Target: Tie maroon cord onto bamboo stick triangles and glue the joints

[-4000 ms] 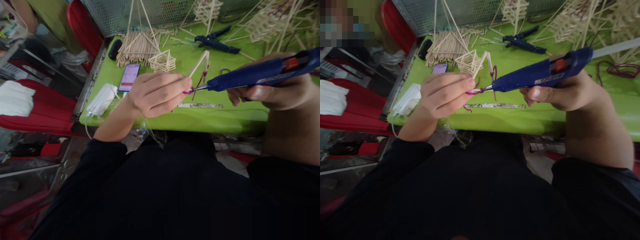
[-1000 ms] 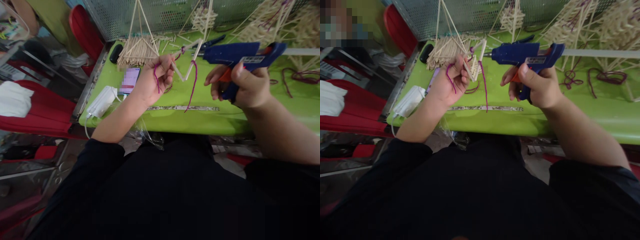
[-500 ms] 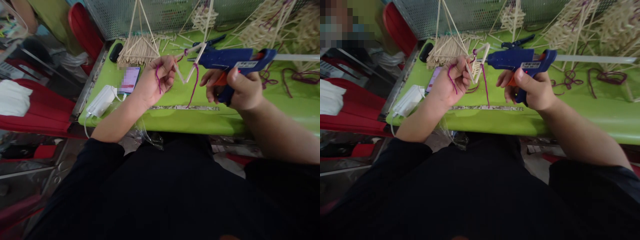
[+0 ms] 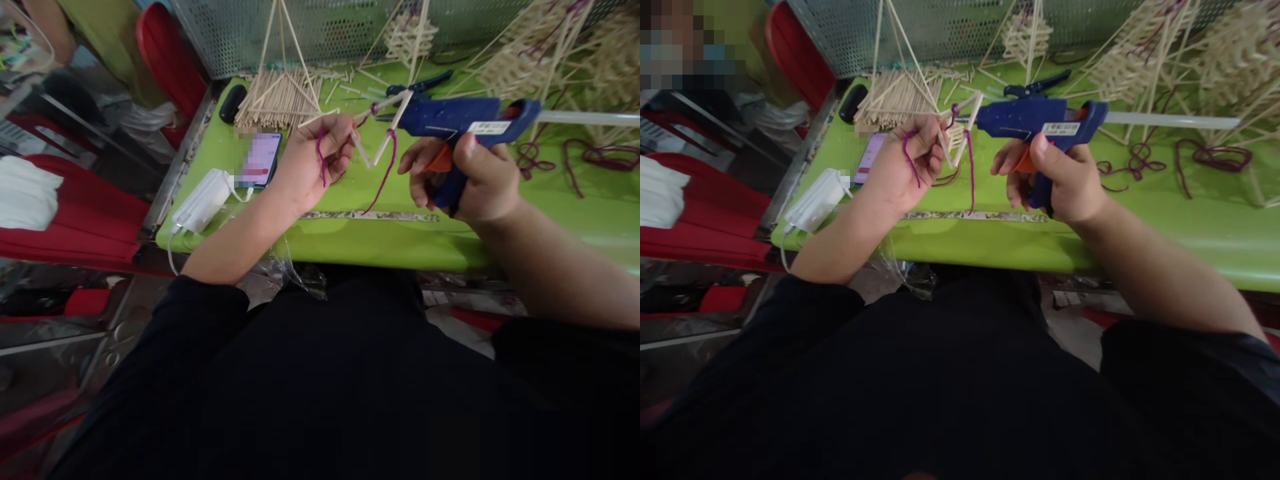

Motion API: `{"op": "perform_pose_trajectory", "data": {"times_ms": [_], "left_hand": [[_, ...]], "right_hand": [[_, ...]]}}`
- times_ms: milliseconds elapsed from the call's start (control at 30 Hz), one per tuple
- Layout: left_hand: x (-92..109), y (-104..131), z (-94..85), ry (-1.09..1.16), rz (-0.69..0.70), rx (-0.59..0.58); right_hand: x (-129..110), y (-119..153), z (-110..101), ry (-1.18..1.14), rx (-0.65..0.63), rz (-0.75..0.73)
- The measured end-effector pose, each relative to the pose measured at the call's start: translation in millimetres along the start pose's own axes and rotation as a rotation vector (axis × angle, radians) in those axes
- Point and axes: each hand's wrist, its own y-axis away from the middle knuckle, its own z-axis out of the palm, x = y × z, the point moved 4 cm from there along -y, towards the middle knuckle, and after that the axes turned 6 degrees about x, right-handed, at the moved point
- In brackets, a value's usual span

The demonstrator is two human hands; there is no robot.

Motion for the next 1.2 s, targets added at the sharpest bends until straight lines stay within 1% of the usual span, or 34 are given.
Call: {"op": "perform_pose_trajectory", "data": {"times_ms": [67,200,300,467,667,800,867,933,1000,1033,1067,1133,1200], "left_hand": [[-0.2,0.6,-0.5,-0.029,0.012,0.021],[0.6,3.0,1.6,-0.024,0.022,0.000],[0.6,4.1,3.6,0.017,0.023,-0.038],[-1.6,0.7,2.4,0.035,0.027,-0.056],[-2.3,-2.4,3.4,0.088,0.061,-0.174],[-3.0,-0.7,1.7,0.046,0.073,-0.184],[-2.6,-0.5,0.7,0.020,0.126,-0.213],[-0.8,-3.8,-1.1,-0.058,0.267,-0.241],[2.9,-11.0,-3.6,-0.212,0.540,-0.243],[4.9,-14.9,-4.6,-0.317,0.718,-0.240],[8.3,-16.3,-5.6,-0.378,0.974,-0.245],[9.4,-19.7,-10.0,-0.518,1.381,-0.199],[6.9,-20.0,-15.8,-0.594,1.703,-0.212]], "right_hand": [[1.9,-0.8,-1.5,0.020,-0.006,0.033],[1.7,-1.5,-4.0,0.061,0.017,0.114],[-2.5,-0.7,-2.0,0.075,0.039,0.128],[-9.9,1.2,3.6,0.124,0.083,0.160],[-11.4,-1.6,4.6,0.113,0.129,0.111],[-12.0,-3.7,5.4,0.064,0.127,0.062],[-13.2,-4.0,5.2,0.056,0.119,0.057],[-15.4,-4.1,3.2,0.051,0.116,0.052],[-17.6,-4.2,-0.2,0.058,0.094,0.052],[-18.8,-4.4,-2.5,0.061,0.077,0.052],[-19.8,-4.7,-5.0,0.067,0.059,0.053],[-22.8,-6.0,-10.7,0.078,0.030,0.042],[-28.1,-7.7,-15.5,0.085,0.013,0.006]]}}
